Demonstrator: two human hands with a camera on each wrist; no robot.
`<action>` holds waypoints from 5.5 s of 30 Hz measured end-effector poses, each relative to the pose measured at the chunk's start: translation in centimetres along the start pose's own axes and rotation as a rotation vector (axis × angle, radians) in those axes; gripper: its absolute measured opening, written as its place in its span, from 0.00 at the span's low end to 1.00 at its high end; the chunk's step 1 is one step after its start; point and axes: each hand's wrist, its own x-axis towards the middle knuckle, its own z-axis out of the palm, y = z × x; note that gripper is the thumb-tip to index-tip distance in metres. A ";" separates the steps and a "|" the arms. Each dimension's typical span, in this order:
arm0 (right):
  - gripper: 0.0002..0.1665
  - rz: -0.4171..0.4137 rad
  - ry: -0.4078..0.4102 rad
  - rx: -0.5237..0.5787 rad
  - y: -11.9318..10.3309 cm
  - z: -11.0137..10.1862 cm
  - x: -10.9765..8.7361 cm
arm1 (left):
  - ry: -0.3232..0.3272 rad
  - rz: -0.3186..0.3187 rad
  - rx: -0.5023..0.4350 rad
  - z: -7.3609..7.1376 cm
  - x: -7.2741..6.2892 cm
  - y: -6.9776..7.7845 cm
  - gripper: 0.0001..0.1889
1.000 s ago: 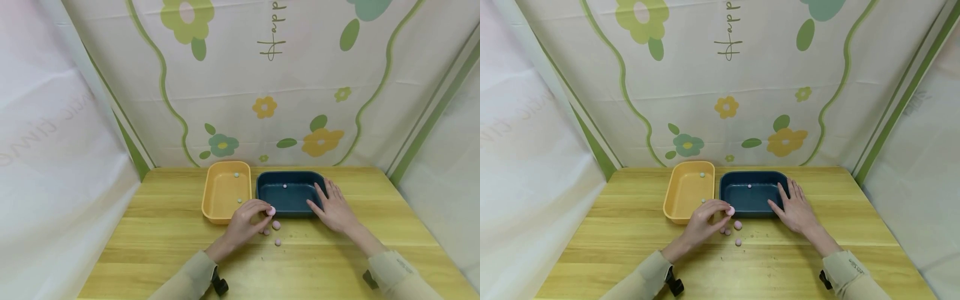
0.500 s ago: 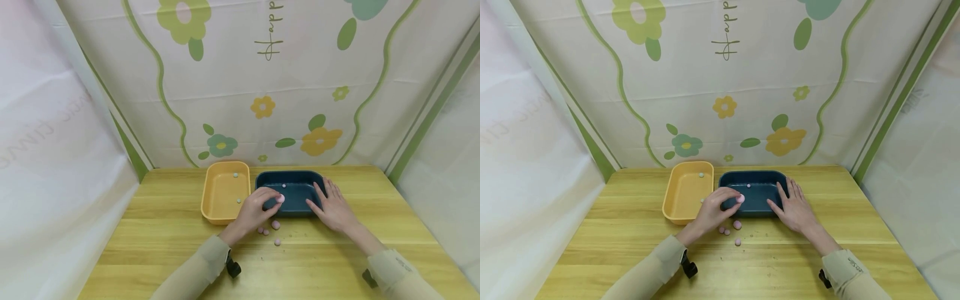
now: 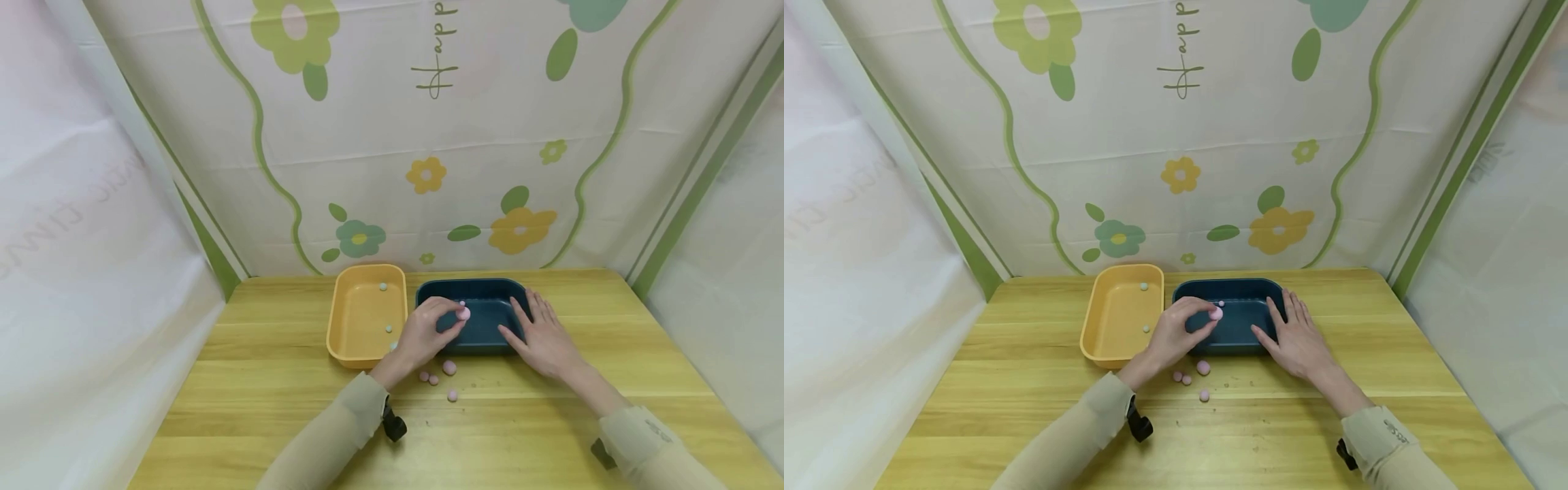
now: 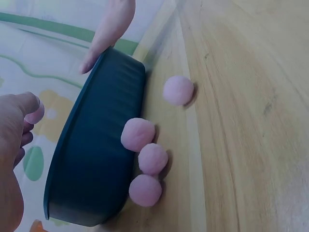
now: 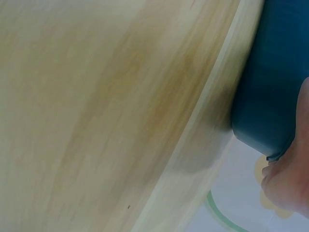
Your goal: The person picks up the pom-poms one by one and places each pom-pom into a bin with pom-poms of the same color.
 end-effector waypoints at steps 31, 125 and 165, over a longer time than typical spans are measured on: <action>0.52 0.007 -0.009 -0.002 -0.1 0.0 0.0 | -0.056 -0.071 0.000 1.5 1.2 -0.2 0.13; 0.52 0.007 -0.037 0.026 0.0 -0.1 0.1 | -0.073 -0.215 -0.095 -0.3 -12.6 -1.4 0.08; 0.52 0.006 -0.025 0.049 0.1 0.1 0.2 | -0.096 -0.218 -0.167 -1.8 -11.5 0.7 0.10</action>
